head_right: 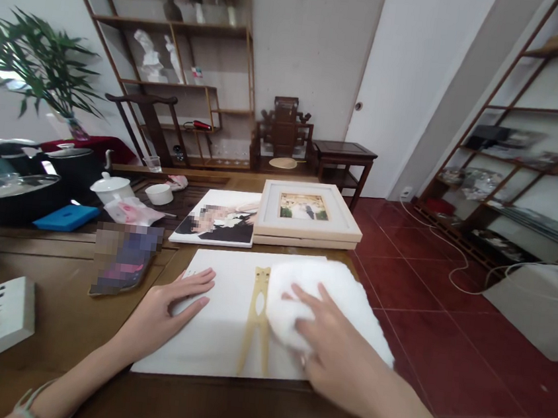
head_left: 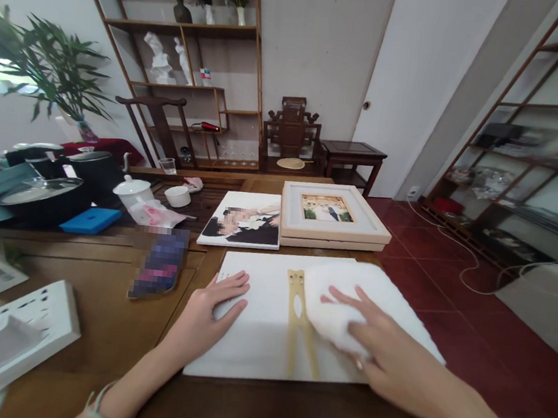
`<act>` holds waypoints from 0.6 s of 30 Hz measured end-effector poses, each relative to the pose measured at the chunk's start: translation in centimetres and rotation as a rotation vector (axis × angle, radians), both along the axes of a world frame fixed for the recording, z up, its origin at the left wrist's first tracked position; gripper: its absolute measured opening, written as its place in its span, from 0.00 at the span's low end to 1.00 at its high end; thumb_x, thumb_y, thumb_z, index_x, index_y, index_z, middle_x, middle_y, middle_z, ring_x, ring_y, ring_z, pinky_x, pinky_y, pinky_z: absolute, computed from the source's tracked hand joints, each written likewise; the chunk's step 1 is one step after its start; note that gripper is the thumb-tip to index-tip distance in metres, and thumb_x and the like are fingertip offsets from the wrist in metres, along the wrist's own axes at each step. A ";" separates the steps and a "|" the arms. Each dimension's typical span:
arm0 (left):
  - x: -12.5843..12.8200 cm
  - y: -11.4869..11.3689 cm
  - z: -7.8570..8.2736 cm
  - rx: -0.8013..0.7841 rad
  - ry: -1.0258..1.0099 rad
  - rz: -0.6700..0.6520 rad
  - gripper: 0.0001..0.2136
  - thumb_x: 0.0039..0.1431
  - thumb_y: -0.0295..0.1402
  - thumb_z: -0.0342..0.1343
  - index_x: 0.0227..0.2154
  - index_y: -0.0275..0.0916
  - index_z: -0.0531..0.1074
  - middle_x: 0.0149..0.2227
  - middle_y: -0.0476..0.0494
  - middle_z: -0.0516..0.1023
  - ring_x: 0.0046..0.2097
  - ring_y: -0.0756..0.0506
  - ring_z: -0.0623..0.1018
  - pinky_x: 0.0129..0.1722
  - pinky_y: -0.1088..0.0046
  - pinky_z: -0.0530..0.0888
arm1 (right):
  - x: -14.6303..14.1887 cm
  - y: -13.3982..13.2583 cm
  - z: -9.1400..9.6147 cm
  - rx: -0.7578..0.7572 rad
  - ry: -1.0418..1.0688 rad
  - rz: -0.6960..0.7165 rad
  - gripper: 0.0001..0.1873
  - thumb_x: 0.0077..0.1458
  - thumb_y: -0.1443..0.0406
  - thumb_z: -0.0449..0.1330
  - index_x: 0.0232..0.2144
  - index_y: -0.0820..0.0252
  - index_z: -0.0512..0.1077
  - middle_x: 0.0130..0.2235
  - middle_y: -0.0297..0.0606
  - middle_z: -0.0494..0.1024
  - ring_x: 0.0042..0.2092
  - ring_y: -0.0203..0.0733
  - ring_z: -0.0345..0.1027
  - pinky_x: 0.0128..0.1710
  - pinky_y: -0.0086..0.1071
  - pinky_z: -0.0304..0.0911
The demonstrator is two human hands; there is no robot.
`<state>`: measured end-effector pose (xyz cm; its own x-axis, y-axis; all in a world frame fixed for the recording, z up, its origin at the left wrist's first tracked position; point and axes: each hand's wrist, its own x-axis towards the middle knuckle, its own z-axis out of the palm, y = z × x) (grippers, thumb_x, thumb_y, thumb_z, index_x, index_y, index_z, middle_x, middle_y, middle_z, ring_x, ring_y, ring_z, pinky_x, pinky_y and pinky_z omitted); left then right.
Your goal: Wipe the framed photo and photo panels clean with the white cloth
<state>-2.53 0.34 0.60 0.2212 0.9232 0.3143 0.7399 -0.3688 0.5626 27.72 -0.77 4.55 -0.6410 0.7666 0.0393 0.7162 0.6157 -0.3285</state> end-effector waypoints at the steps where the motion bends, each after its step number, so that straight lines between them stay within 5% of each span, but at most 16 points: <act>1: 0.0 0.0 0.0 0.001 0.000 0.000 0.14 0.57 0.36 0.53 0.44 0.40 0.75 0.51 0.43 0.74 0.55 0.41 0.70 0.60 0.54 0.60 | 0.4 -1.4 0.2 -0.022 0.003 0.009 0.12 0.43 0.74 0.51 0.26 0.59 0.72 0.62 0.40 0.56 0.64 0.54 0.38 0.61 0.55 0.42; 5: 0.1 0.1 0.0 0.011 0.000 0.003 0.13 0.57 0.36 0.53 0.43 0.39 0.75 0.50 0.43 0.74 0.55 0.41 0.70 0.59 0.54 0.60 | 1.8 -5.1 1.4 -0.104 0.029 0.195 0.13 0.44 0.74 0.52 0.26 0.55 0.74 0.59 0.33 0.62 0.63 0.50 0.46 0.63 0.50 0.37; 7: 0.2 0.0 0.0 0.016 0.002 0.004 0.14 0.57 0.36 0.53 0.43 0.39 0.75 0.50 0.42 0.74 0.55 0.41 0.70 0.59 0.54 0.60 | 2.1 -5.1 1.6 -0.165 0.036 0.165 0.14 0.48 0.72 0.53 0.33 0.54 0.75 0.59 0.33 0.61 0.63 0.50 0.46 0.62 0.49 0.42; 10: 0.2 0.1 0.1 0.018 0.003 0.002 0.13 0.57 0.35 0.53 0.43 0.39 0.75 0.50 0.42 0.75 0.55 0.41 0.71 0.59 0.55 0.60 | 1.8 -3.2 1.1 -0.225 0.043 -0.020 0.16 0.54 0.66 0.53 0.44 0.53 0.72 0.62 0.33 0.56 0.64 0.52 0.38 0.58 0.50 0.52; 12: 0.2 0.1 0.1 0.020 0.002 0.001 0.13 0.57 0.35 0.53 0.42 0.39 0.75 0.49 0.42 0.75 0.55 0.41 0.71 0.59 0.55 0.60 | 0.9 -1.1 0.6 -0.205 0.065 -0.081 0.14 0.57 0.62 0.51 0.43 0.55 0.72 0.62 0.36 0.58 0.64 0.54 0.36 0.57 0.51 0.53; 18: 0.2 0.0 0.1 0.022 -0.004 0.003 0.13 0.56 0.35 0.53 0.42 0.38 0.75 0.49 0.42 0.75 0.54 0.41 0.71 0.59 0.55 0.60 | -2.3 5.0 -0.3 0.020 0.138 -0.084 0.14 0.61 0.61 0.47 0.35 0.58 0.71 0.53 0.43 0.70 0.60 0.55 0.53 0.57 0.52 0.50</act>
<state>-2.32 0.38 0.72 0.2176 0.9166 0.3354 0.7388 -0.3792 0.5571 25.41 4.23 4.21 -0.5621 0.8155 0.1382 0.7146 0.5629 -0.4153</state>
